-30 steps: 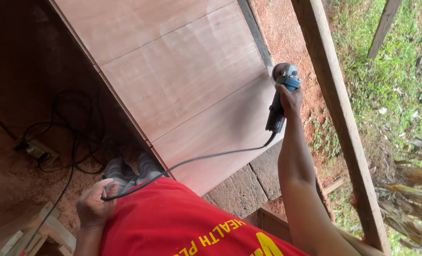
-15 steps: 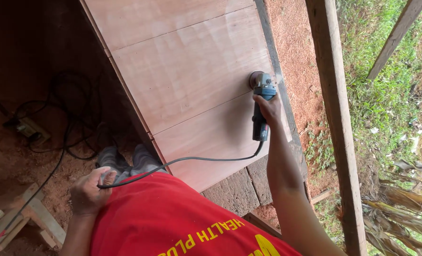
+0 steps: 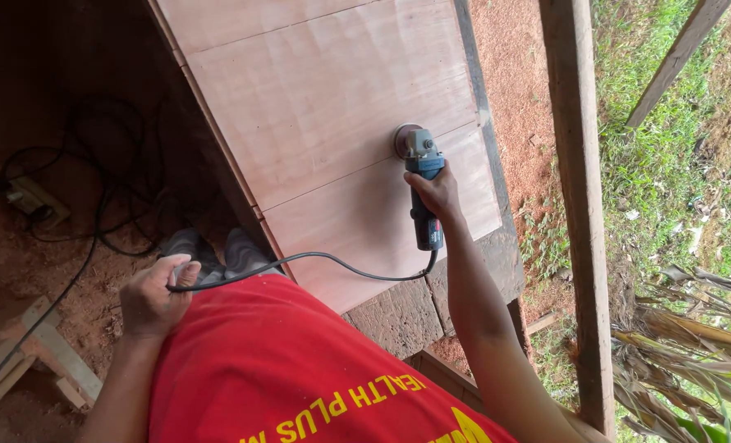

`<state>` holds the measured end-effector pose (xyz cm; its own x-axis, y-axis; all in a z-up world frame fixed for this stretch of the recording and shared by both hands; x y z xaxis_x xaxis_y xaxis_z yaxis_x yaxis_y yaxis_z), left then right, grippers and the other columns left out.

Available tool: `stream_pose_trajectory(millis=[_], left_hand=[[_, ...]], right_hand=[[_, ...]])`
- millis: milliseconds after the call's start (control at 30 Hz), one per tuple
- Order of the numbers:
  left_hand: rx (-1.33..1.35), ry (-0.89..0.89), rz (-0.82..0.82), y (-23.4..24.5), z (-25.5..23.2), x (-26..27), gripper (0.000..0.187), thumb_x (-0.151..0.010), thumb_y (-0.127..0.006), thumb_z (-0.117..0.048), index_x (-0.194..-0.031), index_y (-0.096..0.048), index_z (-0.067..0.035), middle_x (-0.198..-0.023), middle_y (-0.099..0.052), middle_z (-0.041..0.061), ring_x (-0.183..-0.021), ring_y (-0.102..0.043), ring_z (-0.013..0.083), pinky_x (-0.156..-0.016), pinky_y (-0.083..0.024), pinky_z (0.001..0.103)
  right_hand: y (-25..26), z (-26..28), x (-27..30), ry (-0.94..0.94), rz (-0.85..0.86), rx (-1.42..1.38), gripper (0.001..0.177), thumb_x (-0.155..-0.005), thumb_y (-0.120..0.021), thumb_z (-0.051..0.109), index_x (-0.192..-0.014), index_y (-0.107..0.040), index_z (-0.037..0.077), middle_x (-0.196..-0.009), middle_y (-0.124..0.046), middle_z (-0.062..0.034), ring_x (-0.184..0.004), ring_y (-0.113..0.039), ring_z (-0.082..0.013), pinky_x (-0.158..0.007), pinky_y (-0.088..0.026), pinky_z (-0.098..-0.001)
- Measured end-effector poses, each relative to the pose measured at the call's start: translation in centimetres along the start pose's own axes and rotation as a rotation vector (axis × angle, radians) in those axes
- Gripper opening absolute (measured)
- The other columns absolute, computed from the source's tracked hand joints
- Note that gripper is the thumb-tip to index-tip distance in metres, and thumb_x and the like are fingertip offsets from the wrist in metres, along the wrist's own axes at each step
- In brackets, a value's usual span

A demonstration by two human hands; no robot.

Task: The person uses an electric sander to smooth the surface of a large wooden board. They move the sander back and forth across the wood, covering different sections of the board.

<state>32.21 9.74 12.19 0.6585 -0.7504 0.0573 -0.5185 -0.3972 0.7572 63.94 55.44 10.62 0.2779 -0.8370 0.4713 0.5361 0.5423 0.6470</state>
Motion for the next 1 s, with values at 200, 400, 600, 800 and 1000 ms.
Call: stream_pose_trajectory(millis=[200,400,600,800,1000], left_hand=[[0.035,0.037,0.007,0.0,0.4,0.1,0.028,-0.101,-0.075,-0.038,-0.102,-0.075,-0.010,-0.073,-0.067,0.008,-0.066,-0.068,0.0226,-0.061,-0.054,0.036],[0.052,0.035,-0.008,-0.2,0.7,0.5,0.028,-0.103,-0.074,-0.038,-0.103,-0.075,-0.010,-0.076,-0.069,0.008,-0.069,-0.069,0.0233,-0.063,-0.054,0.036],[0.052,-0.019,-0.017,0.0,0.4,0.2,0.029,-0.104,-0.073,-0.039,-0.102,-0.075,-0.011,-0.078,-0.070,0.009,-0.070,-0.069,0.0260,-0.064,-0.055,0.038],[0.091,-0.030,-0.041,0.2,0.7,0.3,0.028,-0.105,-0.072,-0.039,-0.104,-0.074,-0.010,-0.081,-0.071,0.009,-0.071,-0.069,0.0252,-0.066,-0.055,0.037],[0.109,-0.021,-0.055,0.5,0.8,0.6,0.027,-0.106,-0.073,-0.036,-0.106,-0.073,-0.009,-0.081,-0.071,0.008,-0.069,-0.068,0.0228,-0.064,-0.054,0.035]], right_hand=[[-2.4,2.8,3.8,-0.032,0.080,0.053,0.068,-0.071,-0.082,0.035,-0.122,-0.054,-0.001,-0.092,-0.072,-0.0151,-0.077,-0.073,-0.0227,-0.066,-0.062,-0.0375],[-4.2,2.6,6.9,0.001,0.098,0.078,0.068,-0.070,-0.083,0.035,-0.121,-0.057,-0.001,-0.090,-0.074,-0.0163,-0.078,-0.074,-0.0244,-0.070,-0.061,-0.0386],[-6.1,3.2,9.0,0.037,0.146,0.104,0.071,-0.070,-0.083,0.036,-0.124,-0.056,-0.001,-0.090,-0.074,-0.0167,-0.080,-0.075,-0.0256,-0.070,-0.060,-0.0390],[-7.7,4.5,10.7,0.050,0.179,0.121,0.073,-0.071,-0.083,0.037,-0.127,-0.054,0.000,-0.084,-0.074,-0.0154,-0.073,-0.075,-0.0260,-0.066,-0.061,-0.0400],[-9.6,6.5,12.8,0.047,0.251,0.133,0.077,-0.073,-0.082,0.038,-0.133,-0.050,0.002,-0.076,-0.072,-0.0141,-0.061,-0.074,-0.0244,-0.056,-0.060,-0.0394]])
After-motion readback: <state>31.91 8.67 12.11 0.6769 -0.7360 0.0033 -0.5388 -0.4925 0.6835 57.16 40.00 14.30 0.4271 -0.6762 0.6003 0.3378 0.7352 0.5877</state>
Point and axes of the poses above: each hand's wrist, its own x-axis away from the middle knuckle, its own y-axis out of the back of the hand, z = x × y, the point moved 2 cm from there along -x, towards the middle knuckle
